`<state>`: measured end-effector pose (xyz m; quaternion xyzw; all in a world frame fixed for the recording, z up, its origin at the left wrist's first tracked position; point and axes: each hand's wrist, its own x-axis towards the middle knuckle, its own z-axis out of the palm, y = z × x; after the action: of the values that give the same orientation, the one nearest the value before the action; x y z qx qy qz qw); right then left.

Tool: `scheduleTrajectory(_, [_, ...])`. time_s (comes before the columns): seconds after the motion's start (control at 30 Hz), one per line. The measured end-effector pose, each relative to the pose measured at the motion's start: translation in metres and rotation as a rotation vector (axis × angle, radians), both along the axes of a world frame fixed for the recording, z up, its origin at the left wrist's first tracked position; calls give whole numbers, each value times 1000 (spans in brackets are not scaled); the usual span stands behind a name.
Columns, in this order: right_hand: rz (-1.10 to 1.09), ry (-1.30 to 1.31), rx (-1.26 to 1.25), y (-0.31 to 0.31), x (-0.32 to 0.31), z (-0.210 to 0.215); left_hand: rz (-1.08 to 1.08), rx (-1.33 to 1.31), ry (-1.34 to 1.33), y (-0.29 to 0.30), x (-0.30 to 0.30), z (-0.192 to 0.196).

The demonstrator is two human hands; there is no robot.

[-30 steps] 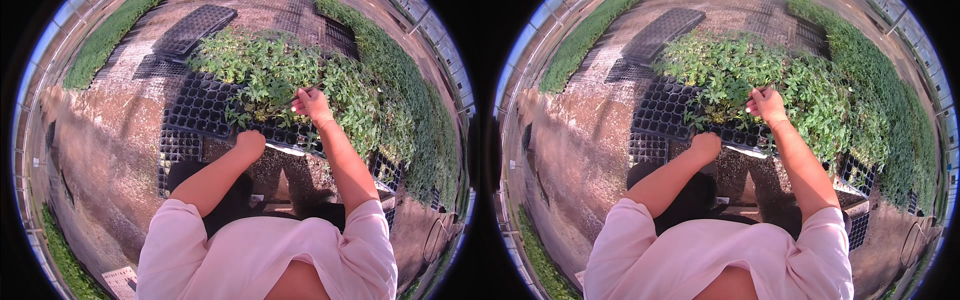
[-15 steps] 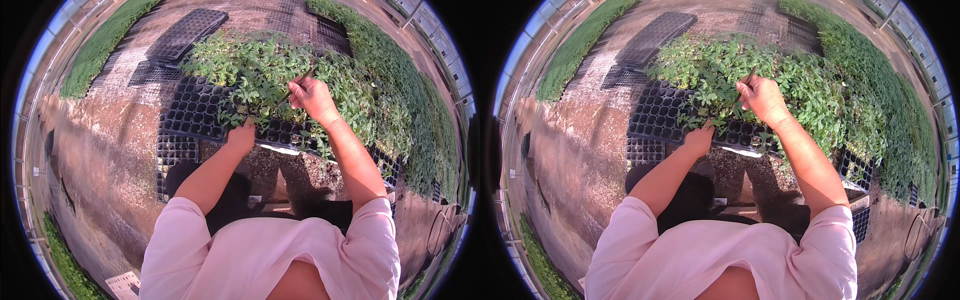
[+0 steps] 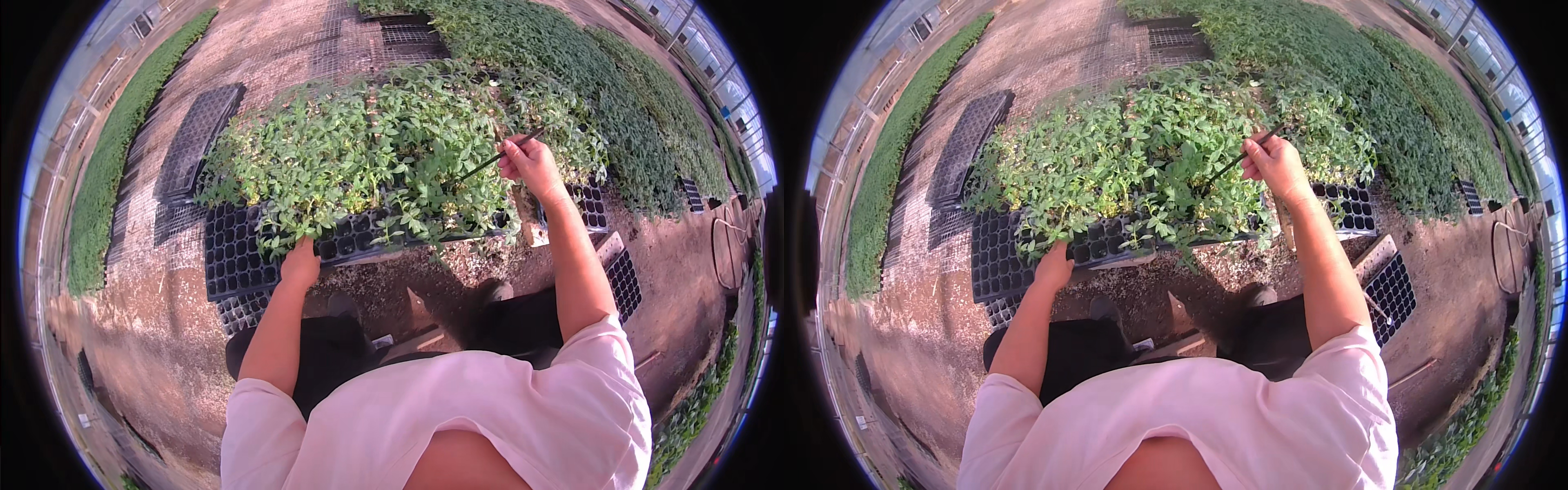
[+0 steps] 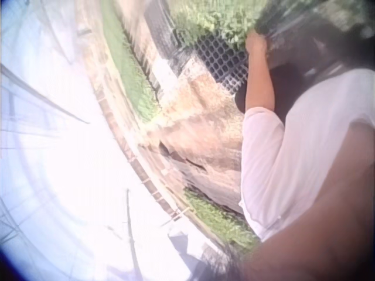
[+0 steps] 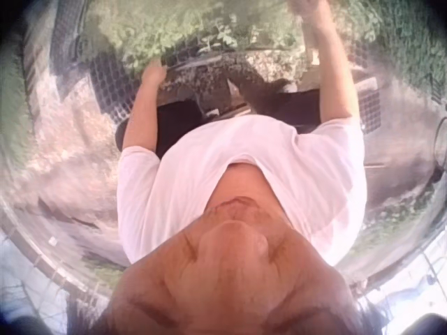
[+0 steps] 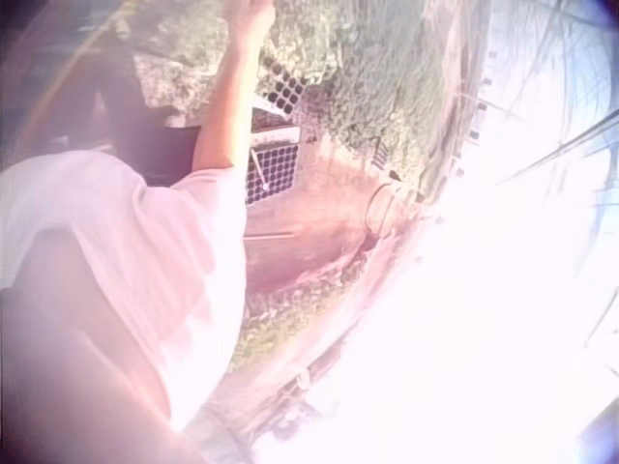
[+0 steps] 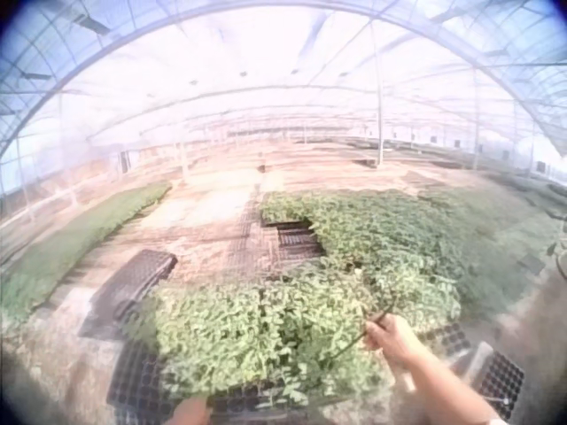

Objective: The person uses shears to trim small green plants in black seedling trays inside a greenhouse. They repeatedly cut foliage and place trimmed pieces into adjacent trays, working across multiple trays in sequence.

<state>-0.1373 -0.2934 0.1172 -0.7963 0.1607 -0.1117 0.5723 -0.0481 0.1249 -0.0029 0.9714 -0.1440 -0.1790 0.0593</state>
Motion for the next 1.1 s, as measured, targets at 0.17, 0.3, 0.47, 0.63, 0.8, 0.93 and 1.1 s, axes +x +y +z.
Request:
scheduleTrajectory(0.17, [-155,12,-223,-12,-6,-7,-86,139,-84,-25,-13,43])
scheduleTrajectory(0.3, [-241,-29,-224,-32,-16,-14,-288,-303,-182,-91,-32,102])
scheduleTrajectory(0.47, [-224,-7,-216,-32,-29,-6,-575,-380,-51,-223,-29,94])
scheduleTrajectory(0.63, [-189,10,-289,-30,-35,-4,-441,88,151,-306,10,43])
scheduleTrajectory(0.8, [-222,-20,-171,-48,-46,-1,-581,2,151,-337,3,18])
scheduleTrajectory(0.93, [-249,-41,-112,-68,-52,0,-585,-273,196,-314,-11,1])
scheduleTrajectory(1.1, [-276,-62,-39,-82,-60,5,-508,-379,319,-292,-23,34])
